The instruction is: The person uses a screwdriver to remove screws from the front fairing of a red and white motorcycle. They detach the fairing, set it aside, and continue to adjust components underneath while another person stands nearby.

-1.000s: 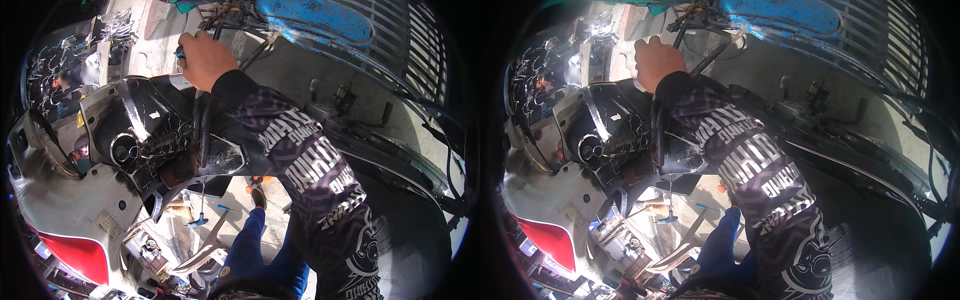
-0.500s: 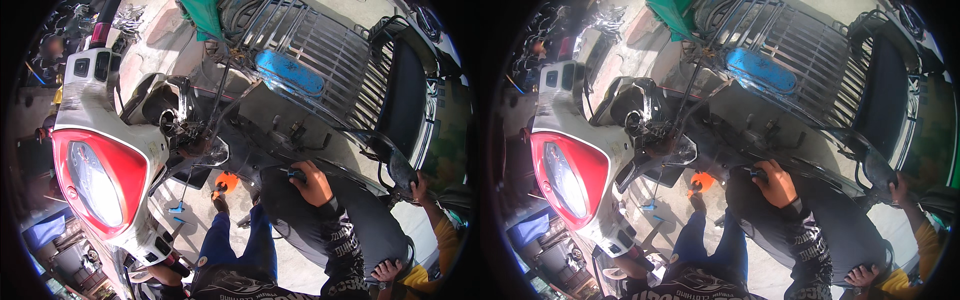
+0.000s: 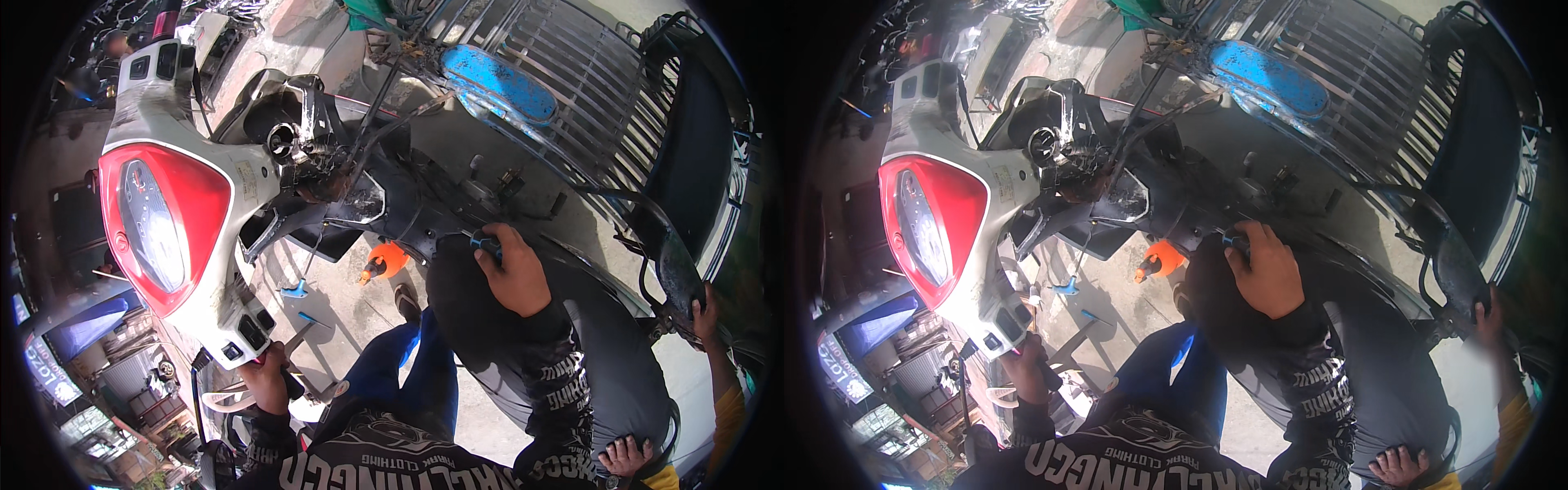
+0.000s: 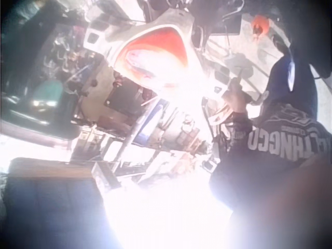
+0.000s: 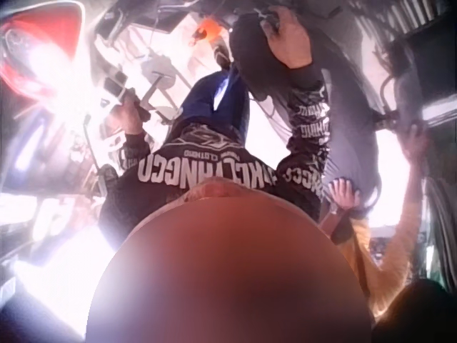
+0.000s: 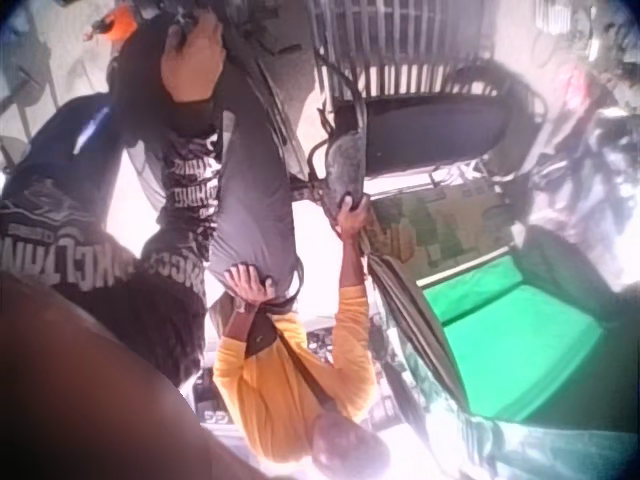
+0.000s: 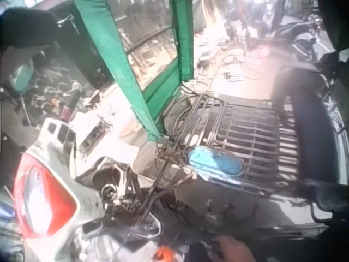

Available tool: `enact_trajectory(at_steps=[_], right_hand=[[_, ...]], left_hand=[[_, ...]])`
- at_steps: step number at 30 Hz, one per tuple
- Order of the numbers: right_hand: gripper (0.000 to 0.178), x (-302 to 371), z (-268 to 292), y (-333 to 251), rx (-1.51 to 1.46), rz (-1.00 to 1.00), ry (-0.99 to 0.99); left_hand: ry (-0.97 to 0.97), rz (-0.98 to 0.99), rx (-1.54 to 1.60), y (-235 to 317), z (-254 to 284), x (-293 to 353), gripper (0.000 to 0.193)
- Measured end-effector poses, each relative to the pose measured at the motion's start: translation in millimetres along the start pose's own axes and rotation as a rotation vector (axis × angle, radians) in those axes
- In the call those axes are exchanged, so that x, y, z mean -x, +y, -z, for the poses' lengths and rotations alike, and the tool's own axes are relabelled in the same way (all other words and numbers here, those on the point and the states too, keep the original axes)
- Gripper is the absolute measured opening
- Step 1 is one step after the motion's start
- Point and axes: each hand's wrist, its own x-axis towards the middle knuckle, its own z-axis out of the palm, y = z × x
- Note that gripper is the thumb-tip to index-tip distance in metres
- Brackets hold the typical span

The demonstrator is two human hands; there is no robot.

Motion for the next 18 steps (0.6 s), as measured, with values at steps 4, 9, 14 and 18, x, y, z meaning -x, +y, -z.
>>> enact_trajectory(at_steps=[4, 9, 14, 18], right_hand=[[0.03, -6.5, 2.0, -0.7, -0.019, -0.058, 0.058], [0.035, -18.8, 1.8, -0.3, -0.013, 0.056, 0.139], [0.039, -28.7, 5.3, 4.7, -0.122, 0.029, 0.002], [0.034, -31.8, 0.1, 2.1, -0.52, -0.209, -0.108]], left_hand=[[0.028, 0.029, -0.144, 10.9, -7.5, -2.5, 0.01], [0.063, 0.09, -0.118, 12.3, -9.2, -2.8, 0.017], [0.12, 0.138, -0.252, 13.3, -11.8, -3.3, 0.022], [0.071, 0.17, -0.347, 12.7, -9.6, -3.7, 0.026]])
